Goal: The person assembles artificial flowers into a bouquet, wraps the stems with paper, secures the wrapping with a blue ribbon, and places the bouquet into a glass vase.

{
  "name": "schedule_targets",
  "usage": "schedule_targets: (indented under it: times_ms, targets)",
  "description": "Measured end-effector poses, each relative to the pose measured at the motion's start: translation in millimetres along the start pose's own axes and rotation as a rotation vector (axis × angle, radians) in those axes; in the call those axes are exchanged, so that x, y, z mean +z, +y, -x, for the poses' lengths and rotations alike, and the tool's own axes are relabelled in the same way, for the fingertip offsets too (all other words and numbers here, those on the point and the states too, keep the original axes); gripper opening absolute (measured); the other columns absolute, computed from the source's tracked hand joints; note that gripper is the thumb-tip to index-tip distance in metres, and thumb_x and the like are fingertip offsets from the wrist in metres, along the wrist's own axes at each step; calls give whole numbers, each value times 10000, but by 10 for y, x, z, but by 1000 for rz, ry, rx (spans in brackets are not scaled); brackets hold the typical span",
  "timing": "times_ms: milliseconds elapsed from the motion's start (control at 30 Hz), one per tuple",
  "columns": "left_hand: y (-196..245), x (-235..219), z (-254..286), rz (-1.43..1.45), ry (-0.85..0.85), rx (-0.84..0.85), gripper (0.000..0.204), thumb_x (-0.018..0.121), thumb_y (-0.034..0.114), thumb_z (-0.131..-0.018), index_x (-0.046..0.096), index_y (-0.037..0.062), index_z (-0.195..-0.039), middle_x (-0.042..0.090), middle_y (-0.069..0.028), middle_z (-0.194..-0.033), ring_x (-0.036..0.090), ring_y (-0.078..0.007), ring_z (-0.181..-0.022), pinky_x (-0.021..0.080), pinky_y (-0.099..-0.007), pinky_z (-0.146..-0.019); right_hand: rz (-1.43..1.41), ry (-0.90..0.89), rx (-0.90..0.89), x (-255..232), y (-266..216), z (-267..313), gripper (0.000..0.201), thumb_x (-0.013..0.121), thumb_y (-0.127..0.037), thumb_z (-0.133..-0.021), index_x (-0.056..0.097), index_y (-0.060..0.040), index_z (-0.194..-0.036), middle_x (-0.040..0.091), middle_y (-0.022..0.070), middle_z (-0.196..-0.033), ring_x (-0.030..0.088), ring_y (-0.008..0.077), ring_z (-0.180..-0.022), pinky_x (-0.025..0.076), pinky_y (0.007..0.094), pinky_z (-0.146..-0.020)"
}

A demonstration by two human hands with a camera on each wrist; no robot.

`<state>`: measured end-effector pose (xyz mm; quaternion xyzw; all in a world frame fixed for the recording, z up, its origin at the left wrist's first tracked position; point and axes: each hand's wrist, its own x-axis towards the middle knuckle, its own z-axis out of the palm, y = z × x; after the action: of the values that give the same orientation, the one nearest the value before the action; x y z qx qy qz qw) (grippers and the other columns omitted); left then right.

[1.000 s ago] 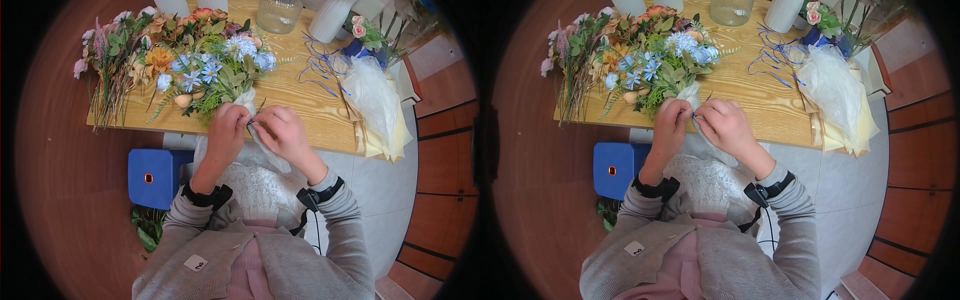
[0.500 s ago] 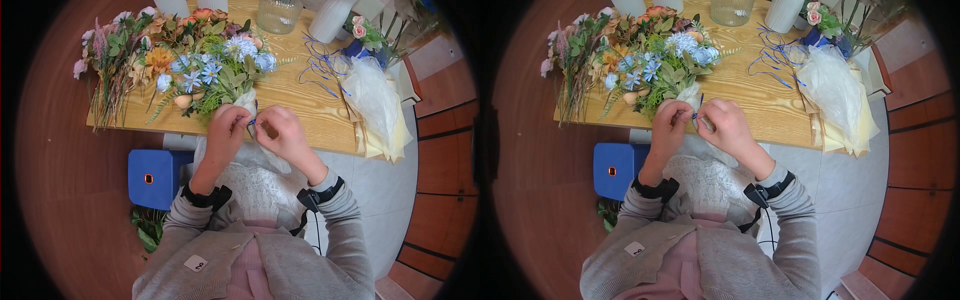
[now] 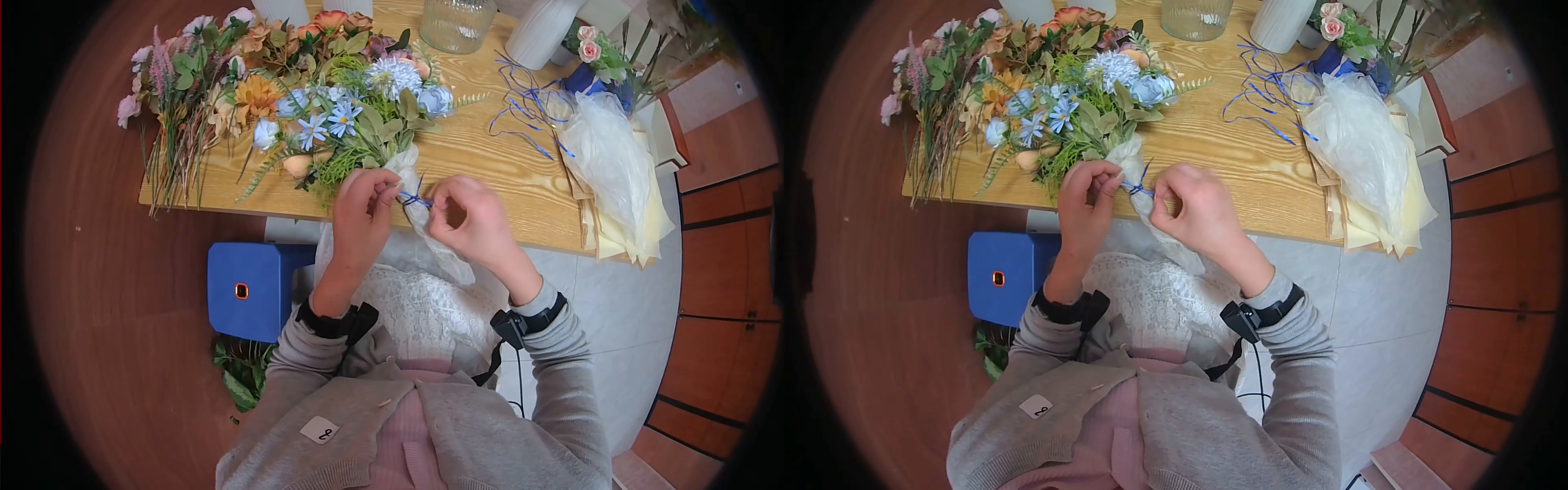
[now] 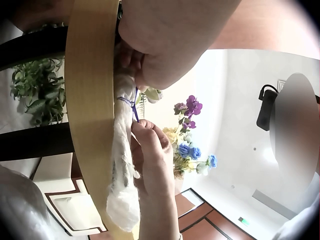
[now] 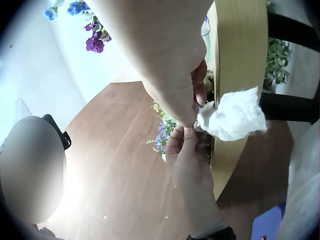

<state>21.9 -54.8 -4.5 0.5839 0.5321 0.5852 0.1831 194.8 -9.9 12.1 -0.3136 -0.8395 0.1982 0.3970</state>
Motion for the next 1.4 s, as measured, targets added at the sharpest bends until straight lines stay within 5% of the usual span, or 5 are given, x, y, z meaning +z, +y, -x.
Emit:
schedule_targets:
  times_ms: [233,900,1067,1200,1400]
  targets:
    - [18,15,28,43,23,-51,151,656,10,-808,602,21,-948,511,7,-766,459,-77,-670,388,-206,-617,-483,-25,386,156,62,86,122,643,-23,-715,529,-46,-751,482,-28,-624,391,32,-519,321,201,-470]
    - [-138,17,113,-45,112,115,178,643,-45,-782,576,32,-928,561,-45,-786,519,-123,-601,401,-231,-509,-260,-97,350,21,43,58,124,625,5,-678,514,-35,-714,493,22,-576,476,87,-502,405,229,-483]
    - [-111,-31,81,72,73,-48,169,657,-29,-790,577,26,-928,573,-38,-769,531,-104,-607,410,-228,-510,-240,-131,352,-19,95,57,100,614,5,-688,532,-31,-733,513,2,-590,476,60,-522,408,222,-493]
    - [4,-200,119,184,73,-190,133,655,24,-817,583,21,-929,588,-31,-736,535,-91,-604,411,-237,-507,-624,-190,556,-41,182,-38,174,708,-93,-742,563,-2,-774,586,-22,-685,497,22,-595,418,208,-522]
    - [49,-260,272,-50,-384,-364,116,623,102,-865,598,-4,-906,587,-38,-672,546,-82,-554,443,-226,-516,-411,-366,539,87,72,-381,308,757,-242,-772,585,14,-754,600,0,-676,513,40,-598,419,213,-521]
